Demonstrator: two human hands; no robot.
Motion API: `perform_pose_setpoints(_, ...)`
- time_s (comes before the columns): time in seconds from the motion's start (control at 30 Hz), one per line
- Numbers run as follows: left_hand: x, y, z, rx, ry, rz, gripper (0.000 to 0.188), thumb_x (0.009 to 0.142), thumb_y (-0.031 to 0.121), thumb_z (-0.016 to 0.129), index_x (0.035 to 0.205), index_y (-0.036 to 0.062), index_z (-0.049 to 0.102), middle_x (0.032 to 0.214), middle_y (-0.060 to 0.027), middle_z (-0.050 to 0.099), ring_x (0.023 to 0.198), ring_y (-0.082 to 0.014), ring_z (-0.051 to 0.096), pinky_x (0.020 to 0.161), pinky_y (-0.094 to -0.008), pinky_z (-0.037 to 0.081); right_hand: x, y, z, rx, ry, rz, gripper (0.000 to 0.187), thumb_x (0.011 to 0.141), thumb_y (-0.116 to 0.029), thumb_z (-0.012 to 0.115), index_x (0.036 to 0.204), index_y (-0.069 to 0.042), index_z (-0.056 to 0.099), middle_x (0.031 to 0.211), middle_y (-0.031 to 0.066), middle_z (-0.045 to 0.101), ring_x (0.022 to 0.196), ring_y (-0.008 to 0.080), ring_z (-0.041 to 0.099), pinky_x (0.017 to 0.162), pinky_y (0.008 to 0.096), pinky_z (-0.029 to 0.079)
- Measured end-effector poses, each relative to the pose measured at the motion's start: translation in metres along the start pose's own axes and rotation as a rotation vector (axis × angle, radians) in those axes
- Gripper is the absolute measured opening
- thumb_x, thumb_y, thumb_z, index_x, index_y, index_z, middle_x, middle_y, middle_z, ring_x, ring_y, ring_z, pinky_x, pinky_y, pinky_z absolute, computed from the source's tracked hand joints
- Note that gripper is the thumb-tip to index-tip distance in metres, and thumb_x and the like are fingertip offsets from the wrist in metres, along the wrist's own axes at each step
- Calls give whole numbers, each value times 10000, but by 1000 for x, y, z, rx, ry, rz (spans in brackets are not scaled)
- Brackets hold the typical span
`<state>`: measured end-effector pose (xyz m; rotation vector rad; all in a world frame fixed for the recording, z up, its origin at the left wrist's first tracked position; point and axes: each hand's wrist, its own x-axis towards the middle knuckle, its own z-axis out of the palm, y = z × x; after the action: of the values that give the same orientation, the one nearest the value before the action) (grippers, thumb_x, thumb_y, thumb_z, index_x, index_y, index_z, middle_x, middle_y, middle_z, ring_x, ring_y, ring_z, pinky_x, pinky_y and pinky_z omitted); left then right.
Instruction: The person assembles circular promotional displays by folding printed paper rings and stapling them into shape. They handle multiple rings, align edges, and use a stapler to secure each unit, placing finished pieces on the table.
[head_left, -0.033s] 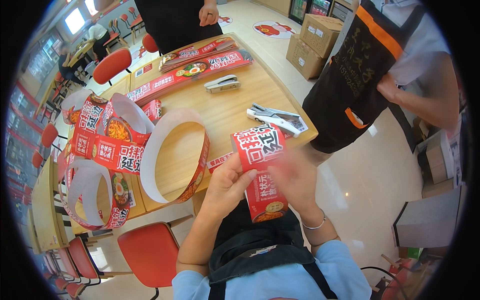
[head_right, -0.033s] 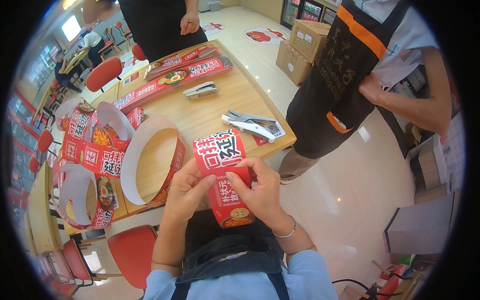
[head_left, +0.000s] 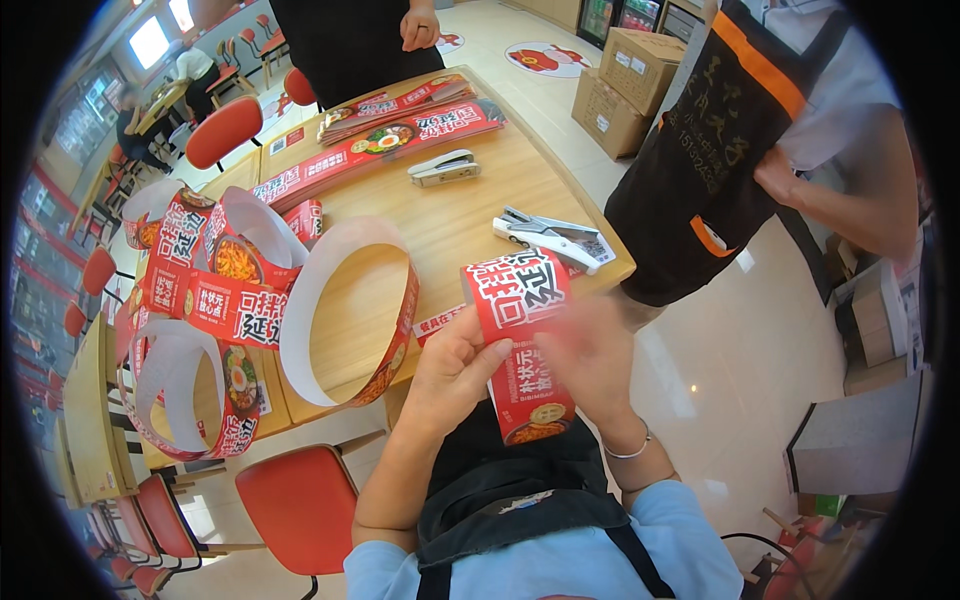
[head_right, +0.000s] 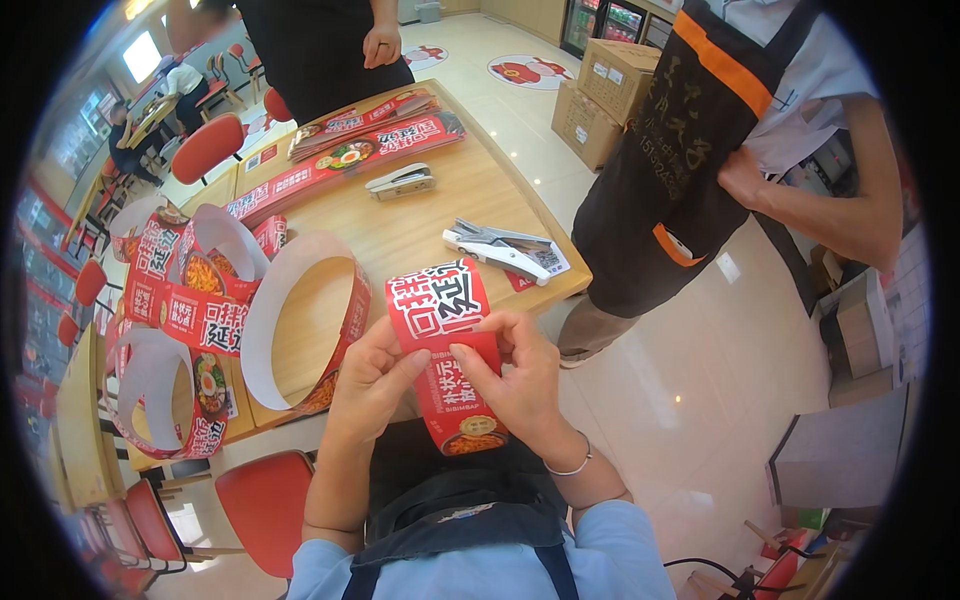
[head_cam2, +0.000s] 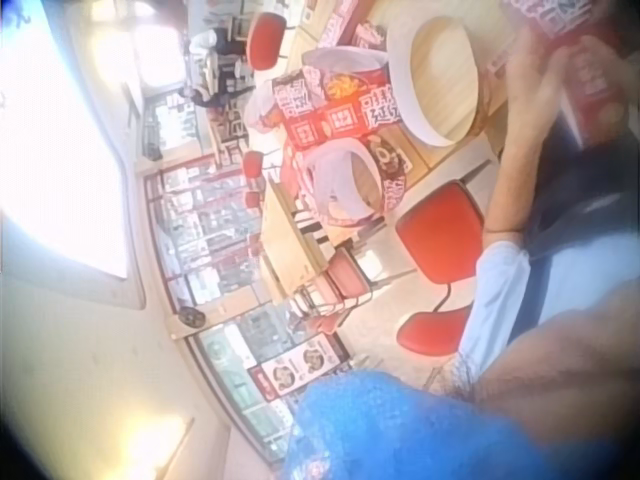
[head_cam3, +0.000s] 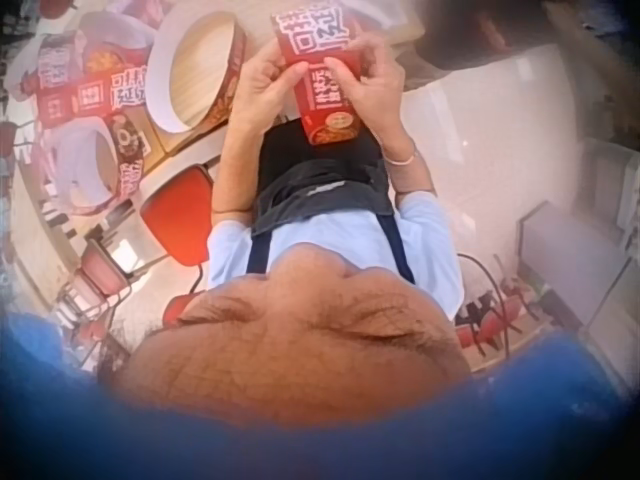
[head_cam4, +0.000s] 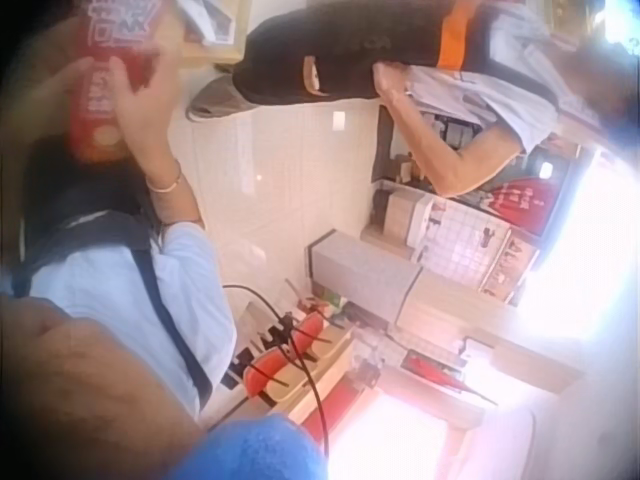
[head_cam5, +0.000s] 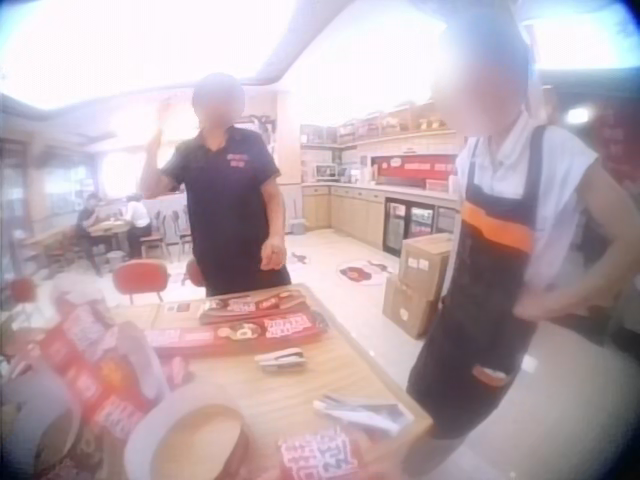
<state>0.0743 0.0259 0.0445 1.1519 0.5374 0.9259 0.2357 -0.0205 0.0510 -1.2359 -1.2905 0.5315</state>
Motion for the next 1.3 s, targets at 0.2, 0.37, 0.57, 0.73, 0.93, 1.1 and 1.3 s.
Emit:
perform_pose_setpoints(0.2,2,2,-6,-25,-29,-24,451,909,-34,546,1345,-30,430,1243,-94,598,1154,-145,561,991,-300,433,-1,12,-3,239,-117,177,222,844,-126,737,970,10,615,892,56,694,795,84,652,683,223,522)
perform_pose_setpoints(0.37,5,3,-8,-17,-63,-32,487,912,-60,514,1379,-30,379,1280,-98,572,1172,-149,549,1000,-309,432,-3,14,-5,213,-147,211,189,854,-136,729,943,8,646,849,52,702,747,71,639,668,215,507)
perform_pose_setpoints(0.57,3,-7,2,-133,66,-62,406,938,-5,521,1334,-28,434,1205,-99,616,1079,-127,595,933,-275,472,-4,19,-1,163,-59,140,161,858,-117,718,933,7,647,833,48,699,730,66,629,641,216,495)
perform_pose_setpoints(0.73,-1,-29,13,-83,194,-4,276,972,70,517,1232,-20,529,1117,-67,643,951,-77,609,828,-231,491,-5,26,7,175,14,112,140,858,-90,708,932,9,642,859,47,696,748,59,623,644,215,492)
perform_pose_setpoints(0.93,0,-36,10,-33,216,-7,274,974,71,506,1232,-21,525,1079,-52,644,919,-68,607,810,-226,489,-5,30,12,174,23,99,143,856,-79,699,954,9,644,878,41,696,764,57,623,665,219,499)
perform_pose_setpoints(1.1,-1,-35,9,-34,213,3,277,976,73,501,1235,-22,524,1073,-49,643,913,-65,604,803,-226,490,-5,29,13,188,21,132,154,856,-89,702,957,11,644,875,45,698,769,61,627,671,219,501)
perform_pose_setpoints(1.3,0,-38,7,-31,219,26,279,976,77,506,1237,-20,528,1083,-49,644,926,-69,605,816,-232,490,-4,27,23,279,184,37,224,835,-105,736,997,6,630,921,72,690,778,89,645,668,229,512)
